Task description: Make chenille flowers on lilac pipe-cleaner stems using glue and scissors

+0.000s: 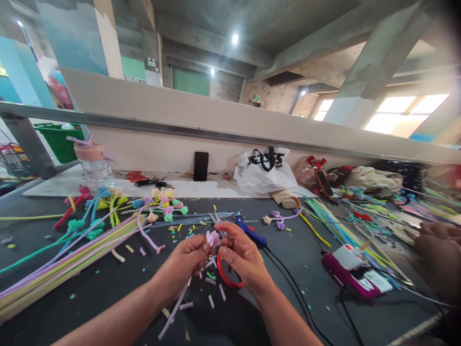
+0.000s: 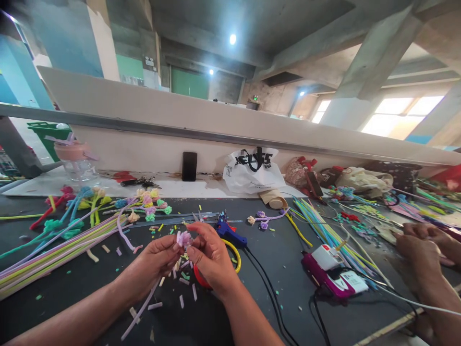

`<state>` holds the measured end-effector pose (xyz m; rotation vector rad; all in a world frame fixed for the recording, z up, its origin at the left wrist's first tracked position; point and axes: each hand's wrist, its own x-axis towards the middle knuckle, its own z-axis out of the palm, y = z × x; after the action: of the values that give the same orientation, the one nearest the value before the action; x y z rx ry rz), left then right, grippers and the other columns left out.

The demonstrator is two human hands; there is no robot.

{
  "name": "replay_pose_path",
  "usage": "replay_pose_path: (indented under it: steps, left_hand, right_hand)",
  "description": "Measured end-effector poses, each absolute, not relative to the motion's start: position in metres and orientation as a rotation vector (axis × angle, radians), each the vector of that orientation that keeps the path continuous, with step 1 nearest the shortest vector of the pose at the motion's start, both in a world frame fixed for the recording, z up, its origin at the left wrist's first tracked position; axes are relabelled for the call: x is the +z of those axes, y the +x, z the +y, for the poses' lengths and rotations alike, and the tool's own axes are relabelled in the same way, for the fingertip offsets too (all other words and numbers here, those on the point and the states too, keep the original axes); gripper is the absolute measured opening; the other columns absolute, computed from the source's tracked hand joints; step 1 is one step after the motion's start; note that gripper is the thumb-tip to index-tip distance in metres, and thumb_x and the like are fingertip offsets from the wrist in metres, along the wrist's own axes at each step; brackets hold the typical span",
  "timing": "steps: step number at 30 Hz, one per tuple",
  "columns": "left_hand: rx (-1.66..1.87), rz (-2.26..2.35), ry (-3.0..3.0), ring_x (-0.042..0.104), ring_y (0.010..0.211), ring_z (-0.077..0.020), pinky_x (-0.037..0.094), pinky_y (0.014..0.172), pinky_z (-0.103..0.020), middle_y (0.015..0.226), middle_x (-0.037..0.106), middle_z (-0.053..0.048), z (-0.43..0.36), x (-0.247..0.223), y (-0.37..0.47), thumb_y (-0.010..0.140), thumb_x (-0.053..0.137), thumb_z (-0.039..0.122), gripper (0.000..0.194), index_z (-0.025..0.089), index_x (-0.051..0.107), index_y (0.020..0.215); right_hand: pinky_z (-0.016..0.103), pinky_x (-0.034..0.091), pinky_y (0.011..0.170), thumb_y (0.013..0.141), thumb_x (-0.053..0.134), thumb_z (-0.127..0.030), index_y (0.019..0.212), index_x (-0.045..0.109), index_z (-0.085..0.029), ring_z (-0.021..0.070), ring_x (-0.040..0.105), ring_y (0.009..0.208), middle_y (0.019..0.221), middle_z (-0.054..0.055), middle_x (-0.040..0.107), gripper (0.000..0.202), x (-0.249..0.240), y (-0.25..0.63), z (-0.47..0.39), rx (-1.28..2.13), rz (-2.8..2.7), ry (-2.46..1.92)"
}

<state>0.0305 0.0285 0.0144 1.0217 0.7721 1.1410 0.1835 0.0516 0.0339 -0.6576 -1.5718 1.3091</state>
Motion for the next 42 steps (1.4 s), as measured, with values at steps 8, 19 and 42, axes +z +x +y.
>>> replay_pose_path:
  steps: [8,19,42]
  left_hand:
    - [1.254,0.903,1.051,0.019,0.048,-0.0071,0.016,0.045,-0.021,0.052,0.027,0.007,0.032,0.007,0.029,0.076,0.056,0.043,0.031,0.016,0.050,0.063]
    - [1.370,1.175,1.645,0.050,0.065,-0.0157,0.035,0.064,-0.024,0.070,0.060,-0.003,0.025,0.001,0.027,0.076,0.054,0.021,0.013,0.022,0.067,0.075]
    - [1.121,0.841,1.197,0.029,0.057,-0.0090,0.025,0.054,-0.021,0.061,0.037,0.004,0.029,0.009,0.038,0.080,0.050,0.042,0.027,0.015,0.054,0.077]
  right_hand:
    - [0.024,0.042,0.060,0.078,0.058,-0.025,0.088,0.061,-0.023,0.0099,0.044,0.065,0.098,0.005,0.045,0.011,0.033,0.182,0.051,1.004,-1.614,-0.688]
    - [0.030,0.046,0.073,0.073,0.064,-0.022,0.109,0.054,-0.025,0.0163,0.051,0.081,0.110,0.008,0.044,0.038,0.028,0.180,0.048,0.707,-1.930,-0.676]
    - [0.030,0.045,0.074,0.077,0.059,-0.016,0.087,0.062,-0.022,0.0175,0.055,0.083,0.090,0.005,0.056,0.012,0.028,0.181,0.056,0.631,-1.904,-0.684]
